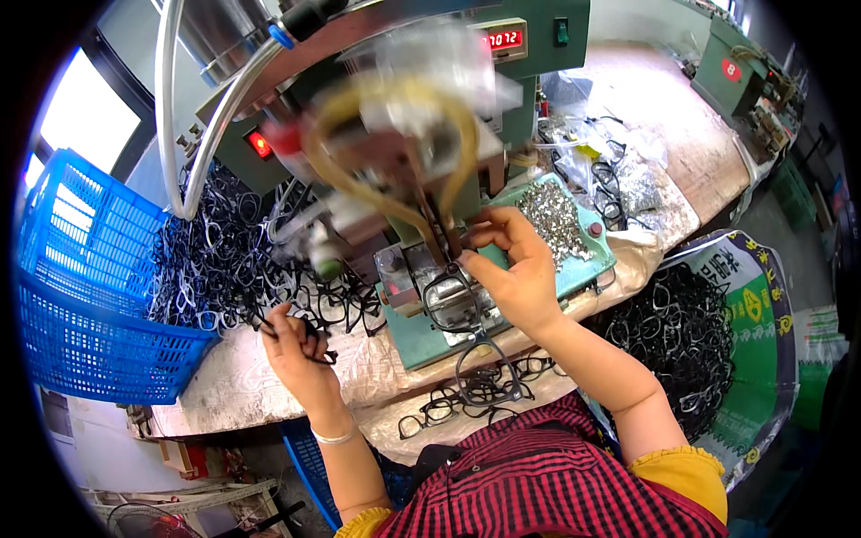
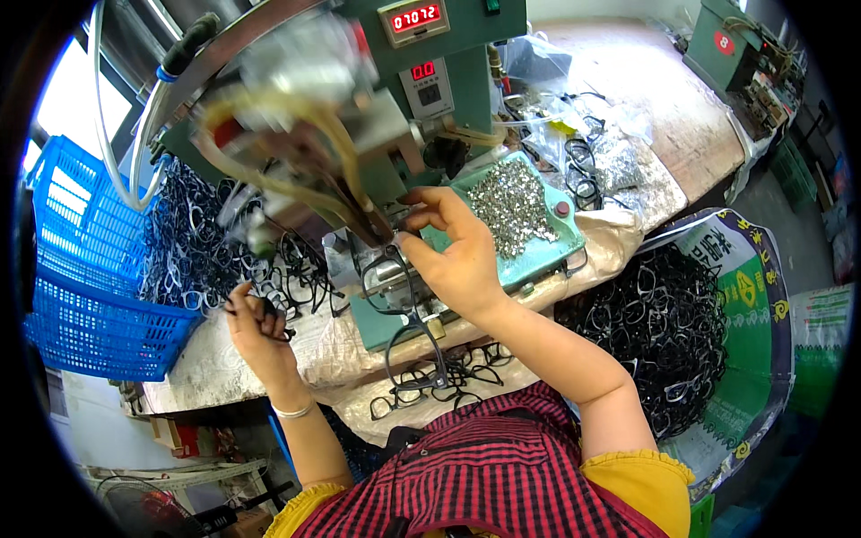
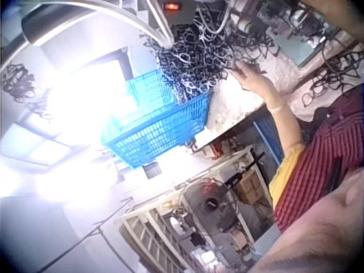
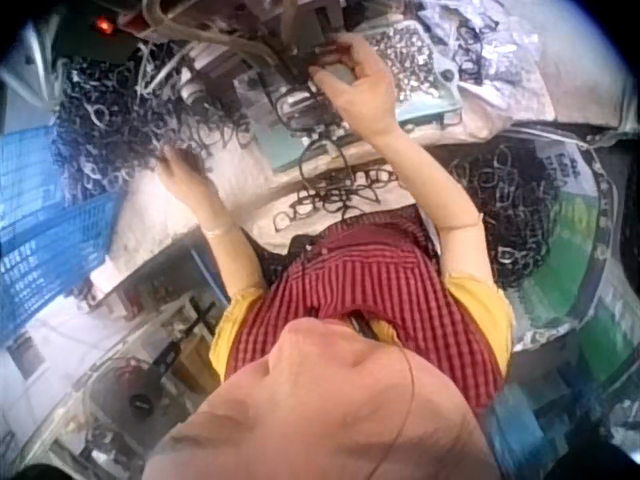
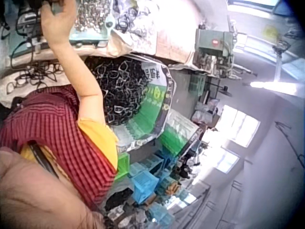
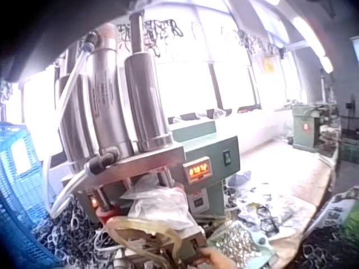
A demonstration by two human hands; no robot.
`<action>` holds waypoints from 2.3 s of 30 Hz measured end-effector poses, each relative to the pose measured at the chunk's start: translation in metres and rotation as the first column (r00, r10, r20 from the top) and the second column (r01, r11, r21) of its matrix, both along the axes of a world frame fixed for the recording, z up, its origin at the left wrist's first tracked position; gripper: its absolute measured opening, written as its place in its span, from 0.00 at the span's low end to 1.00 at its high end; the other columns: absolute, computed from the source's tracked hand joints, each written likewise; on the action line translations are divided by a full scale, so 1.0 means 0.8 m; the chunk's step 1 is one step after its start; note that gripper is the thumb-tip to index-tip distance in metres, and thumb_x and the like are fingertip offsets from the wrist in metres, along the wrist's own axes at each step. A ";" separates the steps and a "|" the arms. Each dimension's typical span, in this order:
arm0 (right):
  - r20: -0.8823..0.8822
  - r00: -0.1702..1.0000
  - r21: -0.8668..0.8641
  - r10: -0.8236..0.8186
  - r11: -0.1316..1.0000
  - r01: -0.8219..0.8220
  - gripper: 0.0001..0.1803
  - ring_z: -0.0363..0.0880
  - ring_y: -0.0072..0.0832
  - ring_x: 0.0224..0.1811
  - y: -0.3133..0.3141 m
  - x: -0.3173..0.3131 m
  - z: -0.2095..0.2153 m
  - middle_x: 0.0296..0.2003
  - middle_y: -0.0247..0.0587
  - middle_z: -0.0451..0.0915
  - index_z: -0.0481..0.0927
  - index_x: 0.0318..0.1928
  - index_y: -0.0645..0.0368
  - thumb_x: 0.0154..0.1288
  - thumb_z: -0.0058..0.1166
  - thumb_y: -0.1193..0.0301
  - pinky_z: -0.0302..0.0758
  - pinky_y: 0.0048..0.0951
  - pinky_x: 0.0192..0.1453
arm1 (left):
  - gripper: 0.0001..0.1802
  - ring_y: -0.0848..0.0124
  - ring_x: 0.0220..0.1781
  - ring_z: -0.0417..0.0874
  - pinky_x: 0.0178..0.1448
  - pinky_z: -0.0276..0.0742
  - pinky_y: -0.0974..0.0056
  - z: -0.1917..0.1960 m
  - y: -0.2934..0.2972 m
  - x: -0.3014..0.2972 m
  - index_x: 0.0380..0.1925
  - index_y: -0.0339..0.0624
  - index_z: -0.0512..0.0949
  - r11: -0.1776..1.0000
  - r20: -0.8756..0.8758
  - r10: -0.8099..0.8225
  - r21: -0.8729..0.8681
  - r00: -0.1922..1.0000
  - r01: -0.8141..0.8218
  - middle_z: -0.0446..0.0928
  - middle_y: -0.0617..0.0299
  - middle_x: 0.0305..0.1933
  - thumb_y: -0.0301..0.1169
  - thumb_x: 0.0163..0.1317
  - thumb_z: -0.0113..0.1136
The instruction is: The person repeatedly picks up black eyeglass frames from a pile, places them into a green machine, and removes them after processing. The person also handles small metal components from a tray and places them into the machine alongside the frames. The processed frames are set aside on the table.
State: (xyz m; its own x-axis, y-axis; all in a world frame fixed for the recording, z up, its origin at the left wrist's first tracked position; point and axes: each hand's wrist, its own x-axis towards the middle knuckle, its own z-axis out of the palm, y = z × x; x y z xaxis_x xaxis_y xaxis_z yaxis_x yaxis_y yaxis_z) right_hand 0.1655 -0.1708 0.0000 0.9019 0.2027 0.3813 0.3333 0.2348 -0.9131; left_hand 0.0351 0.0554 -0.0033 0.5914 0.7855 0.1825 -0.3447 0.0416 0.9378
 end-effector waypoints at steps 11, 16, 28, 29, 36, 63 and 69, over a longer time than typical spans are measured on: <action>0.052 0.992 -0.173 0.112 0.980 -0.101 0.22 0.83 0.35 0.54 -0.029 -0.022 0.038 0.50 0.49 0.83 0.74 0.61 0.64 0.65 0.55 0.77 0.75 0.31 0.60 | 0.16 0.53 0.24 0.81 0.31 0.79 0.60 0.067 -0.139 -0.004 0.37 0.43 0.67 0.303 0.112 -0.892 -0.570 0.438 0.764 0.80 0.40 0.26 0.42 0.76 0.35; 0.535 0.821 -0.720 -0.201 0.399 0.567 0.12 0.71 0.54 0.66 -0.090 0.058 -0.056 0.54 0.56 0.79 0.86 0.42 0.56 0.56 0.65 0.69 0.68 0.48 0.70 | 0.17 0.58 0.27 0.84 0.32 0.81 0.62 0.036 -0.150 0.027 0.37 0.45 0.69 0.263 0.133 -0.888 -0.640 0.441 0.722 0.83 0.41 0.30 0.44 0.77 0.39; 0.647 0.753 -0.674 0.122 0.552 0.490 0.07 0.74 0.45 0.64 -0.086 0.097 -0.084 0.55 0.46 0.79 0.79 0.35 0.59 0.55 0.61 0.74 0.76 0.43 0.60 | 0.21 0.58 0.31 0.86 0.36 0.83 0.62 0.021 -0.152 0.027 0.40 0.43 0.71 0.261 0.144 -0.894 -0.602 0.424 0.755 0.83 0.41 0.32 0.49 0.78 0.39; 0.679 0.727 -0.664 0.102 0.510 0.548 0.06 0.75 0.43 0.63 -0.082 0.104 -0.086 0.56 0.46 0.80 0.79 0.35 0.60 0.55 0.60 0.76 0.77 0.41 0.56 | 0.22 0.58 0.33 0.86 0.37 0.84 0.61 0.014 -0.145 0.025 0.42 0.42 0.71 0.272 0.122 -0.903 -0.583 0.413 0.766 0.83 0.41 0.33 0.50 0.78 0.39; -0.190 0.880 -0.125 -0.436 0.900 0.419 0.09 0.80 0.21 0.38 -0.146 0.084 -0.121 0.36 0.35 0.84 0.84 0.46 0.62 0.70 0.60 0.71 0.76 0.24 0.46 | 0.07 0.72 0.43 0.82 0.48 0.79 0.66 -0.050 -0.067 -0.093 0.44 0.36 0.77 0.864 -0.423 -0.217 0.336 0.880 0.375 0.83 0.55 0.43 0.28 0.72 0.59; 0.418 0.905 -0.328 -0.075 0.917 0.228 0.08 0.84 0.38 0.42 -0.064 0.007 0.005 0.38 0.42 0.86 0.86 0.37 0.61 0.54 0.63 0.80 0.77 0.34 0.50 | 0.15 0.78 0.24 0.72 0.30 0.66 0.72 -0.081 0.088 -0.026 0.31 0.43 0.74 0.972 -0.153 0.114 0.222 0.982 -0.079 0.79 0.64 0.29 0.37 0.78 0.51; 0.155 0.982 -0.103 -0.104 0.987 0.120 0.14 0.84 0.29 0.42 -0.007 -0.002 -0.005 0.38 0.41 0.83 0.80 0.45 0.64 0.57 0.63 0.81 0.77 0.28 0.49 | 0.13 0.66 0.27 0.79 0.31 0.72 0.68 -0.098 0.020 -0.003 0.38 0.44 0.67 0.943 0.023 -0.192 -0.272 0.981 0.191 0.81 0.49 0.35 0.39 0.80 0.42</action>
State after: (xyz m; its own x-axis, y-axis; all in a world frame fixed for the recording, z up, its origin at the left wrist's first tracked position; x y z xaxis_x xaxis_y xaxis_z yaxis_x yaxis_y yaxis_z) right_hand 0.1642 -0.1766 -0.0041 0.8562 0.1524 0.4937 0.4859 0.0877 -0.8696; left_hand 0.0325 0.0718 -0.0819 0.7357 0.6768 -0.0249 -0.3014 0.3601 0.8829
